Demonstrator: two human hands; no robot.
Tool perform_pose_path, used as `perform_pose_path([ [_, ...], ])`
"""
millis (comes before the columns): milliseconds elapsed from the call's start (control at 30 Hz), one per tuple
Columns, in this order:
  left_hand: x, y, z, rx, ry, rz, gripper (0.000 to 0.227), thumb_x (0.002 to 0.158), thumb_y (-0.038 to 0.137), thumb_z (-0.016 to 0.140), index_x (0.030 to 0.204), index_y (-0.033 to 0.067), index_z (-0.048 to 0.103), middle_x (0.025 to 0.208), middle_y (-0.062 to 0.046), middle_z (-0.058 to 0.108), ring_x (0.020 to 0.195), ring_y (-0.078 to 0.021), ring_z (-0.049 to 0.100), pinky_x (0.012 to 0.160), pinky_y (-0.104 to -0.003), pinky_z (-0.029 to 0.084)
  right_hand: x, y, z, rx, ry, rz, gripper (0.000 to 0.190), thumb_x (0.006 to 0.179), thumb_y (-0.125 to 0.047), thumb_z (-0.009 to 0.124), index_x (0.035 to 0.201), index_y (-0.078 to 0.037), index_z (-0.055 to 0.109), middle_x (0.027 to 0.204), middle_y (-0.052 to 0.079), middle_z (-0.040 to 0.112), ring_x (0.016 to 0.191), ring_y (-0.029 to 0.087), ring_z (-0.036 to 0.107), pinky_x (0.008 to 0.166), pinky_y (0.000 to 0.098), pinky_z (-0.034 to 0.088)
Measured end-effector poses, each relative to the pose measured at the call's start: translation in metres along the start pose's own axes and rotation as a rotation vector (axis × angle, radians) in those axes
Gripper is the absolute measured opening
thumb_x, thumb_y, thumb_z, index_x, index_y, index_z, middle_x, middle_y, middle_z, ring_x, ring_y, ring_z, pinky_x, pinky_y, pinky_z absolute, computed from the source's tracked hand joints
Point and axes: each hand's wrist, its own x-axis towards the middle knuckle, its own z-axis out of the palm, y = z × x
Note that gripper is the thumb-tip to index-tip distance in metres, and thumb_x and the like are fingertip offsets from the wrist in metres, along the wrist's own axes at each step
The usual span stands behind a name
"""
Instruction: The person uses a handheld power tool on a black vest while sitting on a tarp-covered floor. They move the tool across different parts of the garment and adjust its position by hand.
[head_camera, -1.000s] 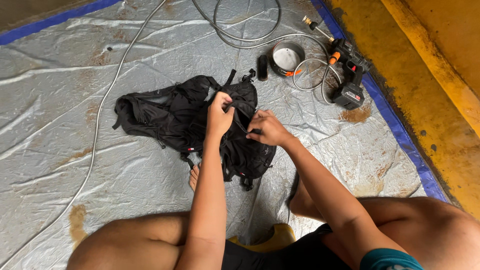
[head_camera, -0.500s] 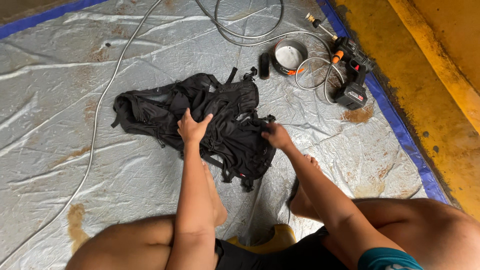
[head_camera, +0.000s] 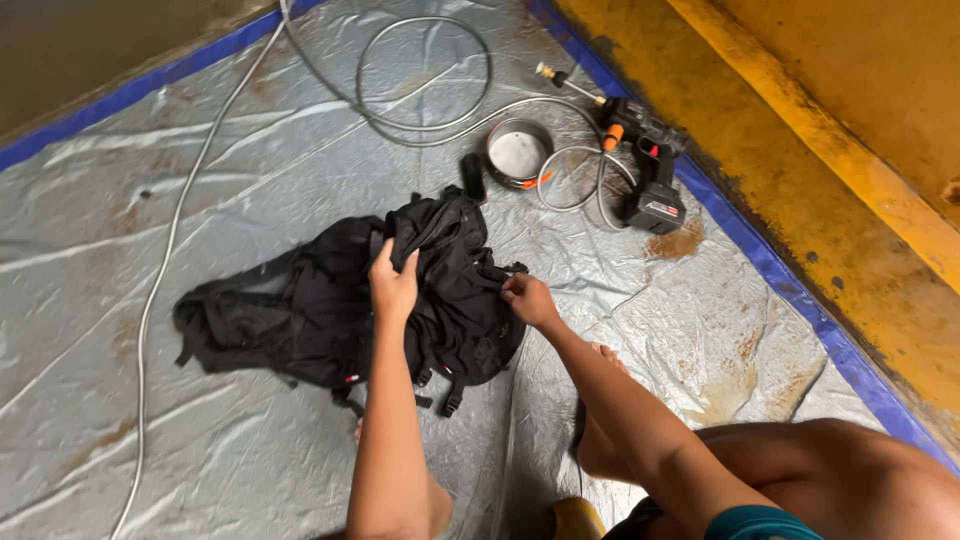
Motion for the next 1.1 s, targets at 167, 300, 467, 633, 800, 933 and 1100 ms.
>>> perform_pose_path([
  [167,-0.010,-0.006,0.066,0.341,-0.387,-0.021,0.041,0.103,0.029,0.070,0.141,0.0112,0.067,0.137,-0.021,0.071,0.133,-0.0433,0.064,0.113,-0.066,0.042,0.014,-0.015,-0.049,0.011,0.109,0.036,0.027,0.088,-0.039,0.085,0.106,-0.020,0.081,0.101,0.011,0.078,0.106,0.037,0.076,0.097,0.0503,0.059],
  [300,-0.023,-0.047,0.124,0.687,-0.589,-0.034,0.056,0.110,0.038,0.062,0.165,0.0272,0.055,0.171,-0.003,0.054,0.157,-0.0300,0.050,0.131,-0.071,0.024,0.027,-0.013,-0.088,-0.047,0.336,0.077,0.020,0.092,-0.039,0.081,0.100,-0.020,0.080,0.095,0.008,0.072,0.099,0.034,0.076,0.092,0.0476,0.061],
  [467,-0.015,-0.051,0.157,0.869,-0.612,-0.094,0.056,0.111,0.035,0.056,0.167,0.0354,0.050,0.176,0.002,0.047,0.161,-0.0278,0.043,0.131,-0.071,0.024,0.051,-0.010,-0.135,-0.145,0.480,0.099,0.020,0.093,-0.037,0.081,0.101,-0.019,0.080,0.101,0.008,0.071,0.106,0.033,0.075,0.096,0.0467,0.062],
  [633,-0.005,-0.043,0.159,0.905,-0.645,-0.132,0.057,0.110,0.036,0.057,0.167,0.0373,0.049,0.176,0.003,0.045,0.160,-0.0286,0.044,0.129,-0.071,0.029,0.059,-0.006,-0.148,-0.244,0.484,0.132,0.025,0.092,-0.043,0.080,0.101,-0.020,0.080,0.109,0.009,0.070,0.113,0.038,0.073,0.099,0.0505,0.061],
  [800,-0.012,-0.028,0.155,1.028,-0.725,-0.078,0.064,0.111,0.035,0.055,0.173,0.0323,0.038,0.181,-0.003,0.036,0.164,-0.0307,0.037,0.129,-0.072,0.027,0.055,0.004,-0.127,-0.269,0.363,0.203,0.029,0.092,-0.045,0.078,0.107,-0.020,0.080,0.125,0.011,0.069,0.125,0.041,0.070,0.106,0.0530,0.060],
  [933,-0.013,-0.031,0.156,1.054,-0.743,-0.067,0.066,0.112,0.030,0.054,0.174,0.0296,0.035,0.183,-0.005,0.033,0.165,-0.0325,0.035,0.129,-0.073,0.024,0.038,-0.014,-0.120,-0.335,0.293,0.202,0.037,0.091,-0.051,0.078,0.112,-0.021,0.079,0.128,0.009,0.068,0.128,0.038,0.069,0.106,0.0516,0.060],
  [1100,-0.015,-0.018,0.147,1.034,-0.758,-0.058,0.067,0.111,0.019,0.050,0.175,0.0277,0.033,0.183,-0.006,0.033,0.166,-0.0313,0.033,0.131,-0.070,0.023,0.053,-0.008,-0.129,-0.393,0.405,0.141,0.032,0.090,-0.047,0.080,0.107,-0.020,0.079,0.122,0.010,0.069,0.123,0.039,0.070,0.102,0.0526,0.061],
])
